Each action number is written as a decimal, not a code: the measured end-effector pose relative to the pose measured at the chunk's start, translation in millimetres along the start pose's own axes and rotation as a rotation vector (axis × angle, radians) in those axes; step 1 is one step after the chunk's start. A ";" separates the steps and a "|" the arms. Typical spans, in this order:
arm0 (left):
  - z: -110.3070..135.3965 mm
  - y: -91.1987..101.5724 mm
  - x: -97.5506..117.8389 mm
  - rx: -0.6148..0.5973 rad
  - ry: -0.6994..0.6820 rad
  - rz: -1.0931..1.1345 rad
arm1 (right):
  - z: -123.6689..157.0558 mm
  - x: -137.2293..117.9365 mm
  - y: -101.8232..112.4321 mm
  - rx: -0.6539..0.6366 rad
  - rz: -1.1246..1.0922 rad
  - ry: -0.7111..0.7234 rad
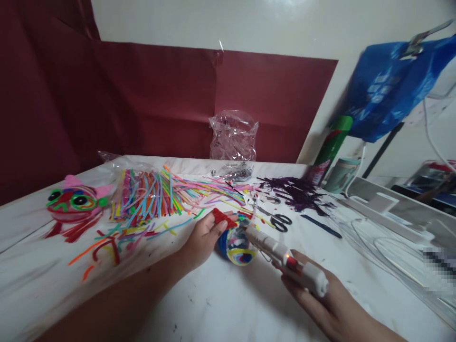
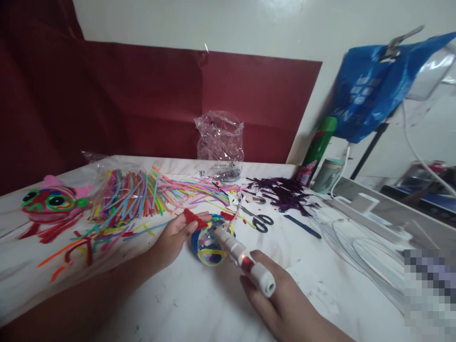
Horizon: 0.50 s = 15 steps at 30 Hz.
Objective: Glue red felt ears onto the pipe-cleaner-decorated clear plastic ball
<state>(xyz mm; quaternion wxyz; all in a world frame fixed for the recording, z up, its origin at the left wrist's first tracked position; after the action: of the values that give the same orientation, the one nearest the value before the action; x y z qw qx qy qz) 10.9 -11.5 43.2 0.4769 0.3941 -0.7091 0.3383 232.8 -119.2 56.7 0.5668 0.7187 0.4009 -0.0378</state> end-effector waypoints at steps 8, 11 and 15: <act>-0.4 1.1 -0.1 0.003 0.004 -0.038 | -4.1 -7.4 5.1 0.009 0.008 -0.011; 0.6 -0.1 1.6 -0.001 0.006 -0.045 | -5.1 -9.2 5.1 0.025 0.012 -0.018; 2.1 -0.9 1.9 -0.002 0.009 -0.047 | -6.7 -9.8 5.5 0.046 0.004 -0.022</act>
<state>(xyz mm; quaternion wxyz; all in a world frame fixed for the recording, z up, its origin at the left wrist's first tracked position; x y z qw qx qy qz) 10.5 -14.1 44.4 0.4883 0.4086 -0.6978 0.3282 226.9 -118.9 68.3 0.5545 0.7319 0.3924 -0.0538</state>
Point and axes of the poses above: each hand's wrist, its own z-axis away from the middle knuckle, its own y-axis out of the back of the hand, x = y × z, the point moved 1 cm from there along -z, towards the middle knuckle, and after that the axes turned 5 degrees about -x, right-handed, at the moved point
